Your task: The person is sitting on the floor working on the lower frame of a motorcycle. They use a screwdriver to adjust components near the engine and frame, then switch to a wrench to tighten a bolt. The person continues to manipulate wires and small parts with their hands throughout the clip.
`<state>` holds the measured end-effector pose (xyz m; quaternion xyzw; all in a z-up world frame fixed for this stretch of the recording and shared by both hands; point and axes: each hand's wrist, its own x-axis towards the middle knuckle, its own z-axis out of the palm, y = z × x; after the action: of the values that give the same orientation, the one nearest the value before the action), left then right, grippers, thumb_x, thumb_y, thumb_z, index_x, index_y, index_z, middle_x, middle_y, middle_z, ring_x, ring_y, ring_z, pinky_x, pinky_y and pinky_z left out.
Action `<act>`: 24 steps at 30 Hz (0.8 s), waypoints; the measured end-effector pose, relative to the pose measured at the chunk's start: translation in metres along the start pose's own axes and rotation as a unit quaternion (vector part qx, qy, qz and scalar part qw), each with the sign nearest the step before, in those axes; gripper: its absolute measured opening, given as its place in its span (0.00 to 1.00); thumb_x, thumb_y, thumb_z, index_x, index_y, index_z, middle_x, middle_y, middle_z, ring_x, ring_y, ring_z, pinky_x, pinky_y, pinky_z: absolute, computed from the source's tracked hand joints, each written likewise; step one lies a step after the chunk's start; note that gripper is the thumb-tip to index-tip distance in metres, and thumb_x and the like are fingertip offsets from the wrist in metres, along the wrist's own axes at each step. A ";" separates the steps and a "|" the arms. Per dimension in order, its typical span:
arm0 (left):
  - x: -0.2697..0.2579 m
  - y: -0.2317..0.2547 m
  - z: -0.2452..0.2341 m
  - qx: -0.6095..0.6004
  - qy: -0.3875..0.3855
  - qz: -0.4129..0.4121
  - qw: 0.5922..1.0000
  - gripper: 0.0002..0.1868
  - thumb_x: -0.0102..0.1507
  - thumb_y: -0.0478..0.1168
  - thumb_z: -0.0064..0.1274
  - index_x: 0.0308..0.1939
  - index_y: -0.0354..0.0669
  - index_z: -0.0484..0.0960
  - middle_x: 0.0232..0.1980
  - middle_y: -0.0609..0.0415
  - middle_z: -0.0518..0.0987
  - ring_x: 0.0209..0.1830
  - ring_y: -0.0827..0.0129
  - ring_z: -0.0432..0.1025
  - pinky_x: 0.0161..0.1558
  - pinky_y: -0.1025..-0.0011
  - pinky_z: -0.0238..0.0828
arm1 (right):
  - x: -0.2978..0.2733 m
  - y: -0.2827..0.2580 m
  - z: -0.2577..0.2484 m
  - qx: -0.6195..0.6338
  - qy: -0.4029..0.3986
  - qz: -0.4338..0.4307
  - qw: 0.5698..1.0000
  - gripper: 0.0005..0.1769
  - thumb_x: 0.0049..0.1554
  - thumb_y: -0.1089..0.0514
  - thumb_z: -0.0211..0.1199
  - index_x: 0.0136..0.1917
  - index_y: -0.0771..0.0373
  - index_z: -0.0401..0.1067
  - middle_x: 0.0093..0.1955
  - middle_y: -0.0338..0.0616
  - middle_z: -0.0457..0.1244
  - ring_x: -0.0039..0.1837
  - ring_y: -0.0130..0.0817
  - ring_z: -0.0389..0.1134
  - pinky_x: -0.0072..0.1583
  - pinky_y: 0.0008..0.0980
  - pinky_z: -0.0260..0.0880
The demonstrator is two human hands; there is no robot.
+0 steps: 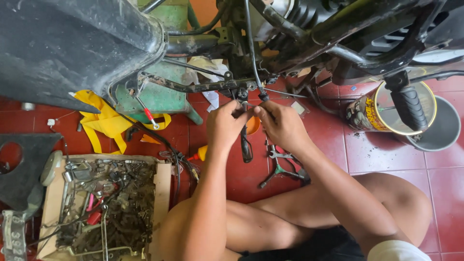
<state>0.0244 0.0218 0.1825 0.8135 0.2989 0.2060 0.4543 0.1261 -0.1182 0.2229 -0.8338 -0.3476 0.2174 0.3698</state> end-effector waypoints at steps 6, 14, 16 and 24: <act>0.001 0.005 -0.047 -0.020 -0.110 0.015 0.994 0.16 0.69 0.45 0.52 0.59 0.46 0.81 0.51 0.43 0.85 0.52 0.44 0.79 0.52 0.50 0.78 | 0.013 0.010 -0.001 -0.058 -0.018 -0.064 0.996 0.14 0.66 0.50 0.53 0.52 0.59 0.74 0.38 0.59 0.67 0.48 0.63 0.71 0.47 0.56 0.71; 0.009 -0.045 -0.002 -0.302 -0.032 -0.028 0.952 0.08 0.71 0.38 0.50 0.48 0.41 0.83 0.42 0.46 0.85 0.42 0.66 0.83 0.38 0.79 0.73 | 0.023 0.032 0.017 -0.003 0.017 -0.130 0.991 0.13 0.67 0.52 0.55 0.49 0.60 0.75 0.31 0.55 0.65 0.40 0.60 0.71 0.42 0.50 0.72; 0.008 -0.046 -0.002 -0.331 -0.051 -0.038 0.941 0.08 0.71 0.38 0.51 0.48 0.39 0.83 0.42 0.44 0.85 0.41 0.66 0.82 0.37 0.82 0.71 | 0.023 0.042 0.021 0.006 0.022 -0.137 0.990 0.13 0.67 0.52 0.56 0.49 0.61 0.75 0.31 0.56 0.64 0.40 0.61 0.71 0.42 0.51 0.71; 0.010 -0.044 0.014 -0.327 0.001 -0.054 0.943 0.05 0.68 0.38 0.57 0.45 0.40 0.82 0.37 0.45 0.85 0.36 0.67 0.82 0.39 0.76 0.75 | 0.024 0.033 0.017 0.026 0.002 -0.124 0.992 0.14 0.67 0.51 0.56 0.45 0.61 0.75 0.31 0.58 0.64 0.39 0.62 0.71 0.42 0.48 0.70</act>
<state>0.0268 0.0381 0.1380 0.6027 0.2589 0.2683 0.7055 0.1458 -0.1084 0.1840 -0.7746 -0.4417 0.1769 0.4166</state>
